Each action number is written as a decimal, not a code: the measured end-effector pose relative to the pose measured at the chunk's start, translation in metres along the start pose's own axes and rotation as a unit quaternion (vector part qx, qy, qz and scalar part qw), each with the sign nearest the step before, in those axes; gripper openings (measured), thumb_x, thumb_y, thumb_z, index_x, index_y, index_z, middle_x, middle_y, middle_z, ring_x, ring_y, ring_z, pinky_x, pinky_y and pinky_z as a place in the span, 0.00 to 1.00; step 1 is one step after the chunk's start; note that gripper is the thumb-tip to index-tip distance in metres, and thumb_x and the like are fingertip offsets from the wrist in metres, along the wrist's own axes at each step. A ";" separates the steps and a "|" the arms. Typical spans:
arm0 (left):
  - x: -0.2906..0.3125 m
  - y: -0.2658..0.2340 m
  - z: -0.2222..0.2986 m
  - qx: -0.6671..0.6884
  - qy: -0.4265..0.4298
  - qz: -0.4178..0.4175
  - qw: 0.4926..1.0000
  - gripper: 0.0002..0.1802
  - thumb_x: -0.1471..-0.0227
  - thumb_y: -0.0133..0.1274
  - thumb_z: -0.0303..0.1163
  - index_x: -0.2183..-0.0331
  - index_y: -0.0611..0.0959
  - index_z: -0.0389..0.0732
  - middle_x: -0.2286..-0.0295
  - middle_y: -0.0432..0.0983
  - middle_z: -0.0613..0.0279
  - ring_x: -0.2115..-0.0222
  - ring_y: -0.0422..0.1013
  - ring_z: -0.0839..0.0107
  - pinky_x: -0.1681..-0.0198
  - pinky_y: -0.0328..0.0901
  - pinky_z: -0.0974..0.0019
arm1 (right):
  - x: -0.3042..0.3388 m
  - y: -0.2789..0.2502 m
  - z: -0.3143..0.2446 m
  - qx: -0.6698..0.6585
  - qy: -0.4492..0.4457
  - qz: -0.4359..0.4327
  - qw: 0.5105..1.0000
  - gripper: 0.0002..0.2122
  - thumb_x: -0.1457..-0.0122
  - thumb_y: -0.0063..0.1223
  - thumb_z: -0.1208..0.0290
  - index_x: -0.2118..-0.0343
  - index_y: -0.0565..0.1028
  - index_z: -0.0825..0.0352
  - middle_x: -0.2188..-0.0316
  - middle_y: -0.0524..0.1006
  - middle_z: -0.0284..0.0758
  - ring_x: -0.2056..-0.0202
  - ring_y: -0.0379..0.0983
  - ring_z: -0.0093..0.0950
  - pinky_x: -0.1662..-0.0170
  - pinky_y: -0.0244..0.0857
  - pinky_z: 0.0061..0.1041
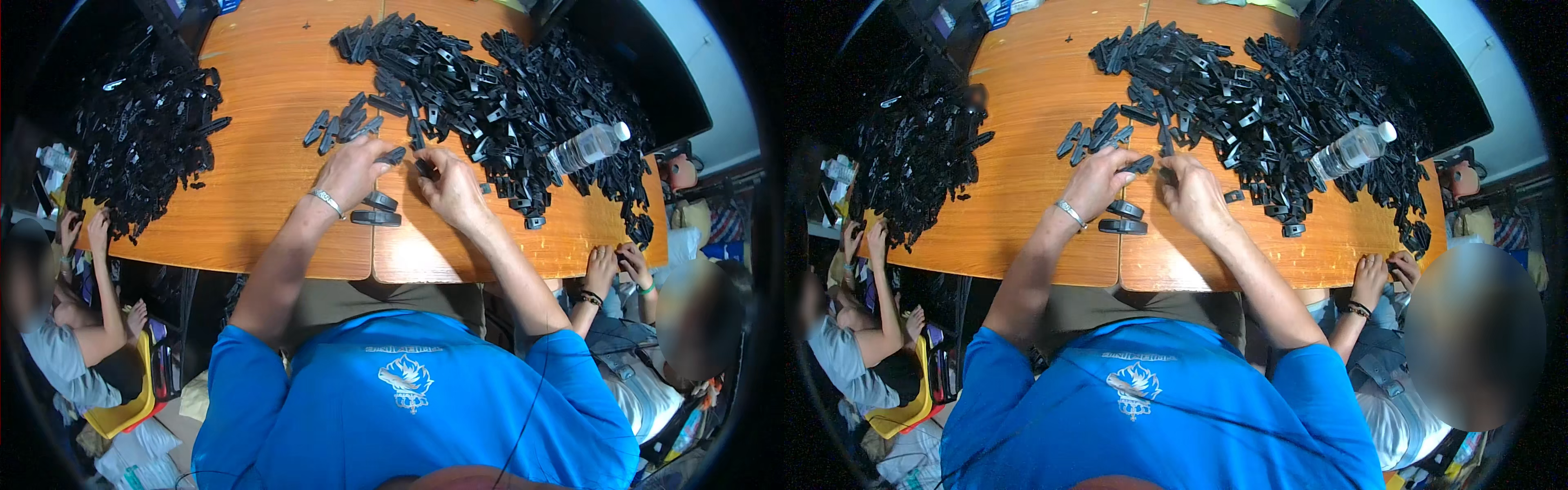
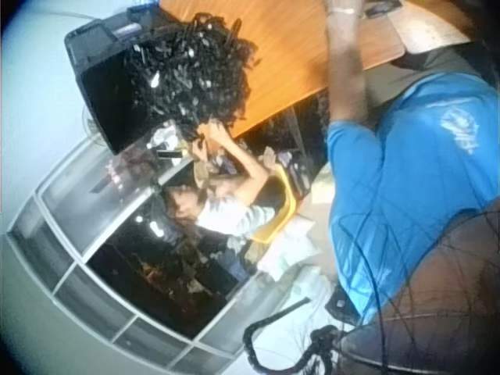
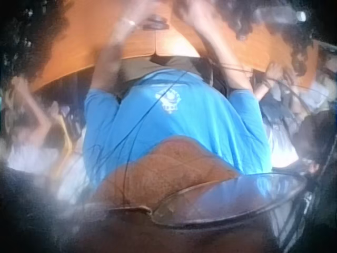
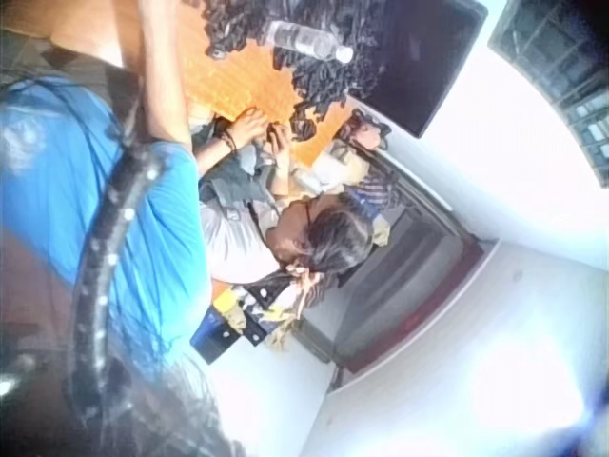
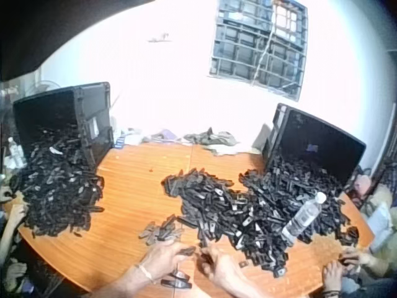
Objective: The person assembles small plastic components by snapping pieces together by hand and stacking them on the table, then clears the assembled pieces aside and sorts through the remaining loose components.
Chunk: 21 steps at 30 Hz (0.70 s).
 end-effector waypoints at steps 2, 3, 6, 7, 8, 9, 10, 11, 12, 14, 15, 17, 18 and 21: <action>0.003 0.000 -0.003 -0.003 0.015 0.016 1.000 0.17 0.39 0.62 0.28 0.48 0.87 0.44 0.56 0.79 0.52 0.55 0.78 0.48 0.50 0.74 0.50 | 0.002 0.006 -0.008 -0.092 0.097 -0.038 0.990 0.15 0.41 0.66 0.78 0.50 0.81 0.71 0.55 0.83 0.49 0.55 0.84 0.43 0.50 0.78 0.36; 0.003 0.000 -0.005 -0.022 0.022 0.030 0.999 0.16 0.38 0.62 0.28 0.49 0.87 0.44 0.56 0.79 0.53 0.55 0.78 0.49 0.51 0.74 0.50 | 0.002 0.012 -0.005 -0.119 0.098 -0.019 0.988 0.15 0.41 0.68 0.79 0.51 0.81 0.70 0.58 0.83 0.43 0.58 0.85 0.33 0.53 0.77 0.30; 0.001 -0.001 -0.006 -0.064 0.039 0.050 0.996 0.13 0.37 0.60 0.29 0.51 0.87 0.44 0.57 0.78 0.54 0.55 0.78 0.51 0.52 0.74 0.51 | 0.004 0.028 0.005 -0.255 0.069 0.031 0.964 0.15 0.43 0.69 0.83 0.52 0.82 0.69 0.56 0.81 0.37 0.57 0.83 0.27 0.55 0.77 0.27; 0.001 -0.001 -0.008 -0.082 0.035 0.054 0.995 0.12 0.37 0.60 0.29 0.51 0.87 0.44 0.57 0.78 0.55 0.55 0.78 0.51 0.52 0.74 0.51 | 0.003 0.029 0.000 -0.252 -0.014 0.087 0.964 0.15 0.44 0.71 0.85 0.54 0.84 0.69 0.54 0.78 0.34 0.60 0.79 0.23 0.57 0.75 0.24; 0.001 -0.003 -0.009 -0.099 0.031 0.058 0.993 0.12 0.37 0.60 0.29 0.51 0.87 0.44 0.56 0.78 0.55 0.56 0.78 0.52 0.53 0.74 0.51 | 0.003 0.033 0.002 -0.253 -0.015 0.087 0.963 0.15 0.44 0.71 0.85 0.54 0.84 0.69 0.54 0.78 0.34 0.60 0.79 0.23 0.57 0.75 0.24; 0.002 -0.002 -0.010 -0.100 0.031 0.059 0.993 0.12 0.37 0.60 0.29 0.51 0.87 0.44 0.56 0.78 0.55 0.56 0.78 0.52 0.53 0.74 0.51 | 0.006 0.036 0.006 -0.238 0.007 0.085 0.967 0.14 0.45 0.71 0.85 0.55 0.84 0.68 0.53 0.77 0.34 0.61 0.78 0.22 0.58 0.74 0.23; 0.005 -0.002 -0.011 -0.088 0.031 0.077 0.993 0.12 0.38 0.62 0.29 0.52 0.87 0.43 0.57 0.78 0.55 0.56 0.78 0.52 0.53 0.74 0.52 | 0.008 0.038 0.008 -0.223 0.030 0.084 0.971 0.14 0.45 0.71 0.85 0.56 0.84 0.67 0.53 0.76 0.35 0.62 0.76 0.21 0.59 0.74 0.22; 0.006 -0.002 -0.011 -0.075 0.031 0.095 0.992 0.13 0.39 0.63 0.30 0.52 0.88 0.43 0.58 0.78 0.56 0.56 0.78 0.53 0.54 0.74 0.52 | 0.011 0.044 0.016 -0.268 0.052 0.089 0.958 0.14 0.46 0.72 0.84 0.57 0.85 0.66 0.59 0.76 0.33 0.66 0.73 0.20 0.61 0.72 0.23; 0.006 -0.001 -0.012 -0.075 0.032 0.095 0.992 0.13 0.39 0.63 0.30 0.52 0.88 0.43 0.58 0.78 0.56 0.56 0.78 0.53 0.54 0.74 0.52 | 0.012 0.048 0.024 -0.267 0.051 0.090 0.958 0.14 0.46 0.72 0.84 0.57 0.85 0.66 0.59 0.76 0.33 0.66 0.73 0.20 0.61 0.72 0.23; 0.008 -0.004 -0.009 -0.053 0.042 0.114 0.991 0.13 0.42 0.66 0.31 0.55 0.88 0.41 0.59 0.78 0.58 0.57 0.78 0.54 0.54 0.74 0.53 | 0.014 0.051 0.030 -0.257 0.068 0.080 0.961 0.13 0.46 0.74 0.80 0.58 0.85 0.65 0.63 0.78 0.33 0.68 0.75 0.22 0.61 0.73 0.24; 0.008 -0.003 -0.010 -0.052 0.043 0.114 0.991 0.13 0.42 0.66 0.31 0.55 0.88 0.41 0.59 0.78 0.58 0.57 0.78 0.54 0.54 0.74 0.53 | 0.017 0.051 0.032 -0.256 0.069 0.080 0.961 0.13 0.46 0.74 0.80 0.58 0.85 0.65 0.63 0.78 0.33 0.68 0.75 0.22 0.61 0.73 0.24; 0.007 0.000 -0.019 -0.038 0.016 0.102 0.994 0.13 0.45 0.69 0.30 0.58 0.88 0.41 0.61 0.78 0.59 0.58 0.78 0.55 0.54 0.74 0.54 | 0.021 0.040 0.018 -0.086 0.052 0.058 0.993 0.12 0.47 0.75 0.75 0.59 0.85 0.66 0.66 0.79 0.36 0.68 0.80 0.31 0.60 0.75 0.30; 0.007 0.001 -0.022 -0.036 0.017 0.101 0.994 0.13 0.45 0.69 0.30 0.58 0.88 0.41 0.61 0.78 0.59 0.58 0.78 0.55 0.54 0.74 0.54 | 0.021 0.034 0.016 -0.085 0.054 0.058 0.993 0.12 0.47 0.75 0.75 0.59 0.85 0.66 0.66 0.79 0.36 0.68 0.80 0.31 0.60 0.75 0.30; 0.010 0.003 -0.023 -0.024 0.041 0.072 0.996 0.12 0.46 0.70 0.30 0.60 0.88 0.40 0.62 0.78 0.60 0.59 0.78 0.57 0.55 0.74 0.55 | 0.023 0.016 0.011 0.003 0.031 0.041 0.999 0.12 0.47 0.75 0.73 0.60 0.85 0.66 0.63 0.81 0.41 0.62 0.83 0.41 0.57 0.77 0.37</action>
Point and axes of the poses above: each hand's wrist, its own x-axis away from the middle knuckle, its own y-axis out of the palm, z = x × y, the point moved 5 cm from there along -x, towards the middle knuckle
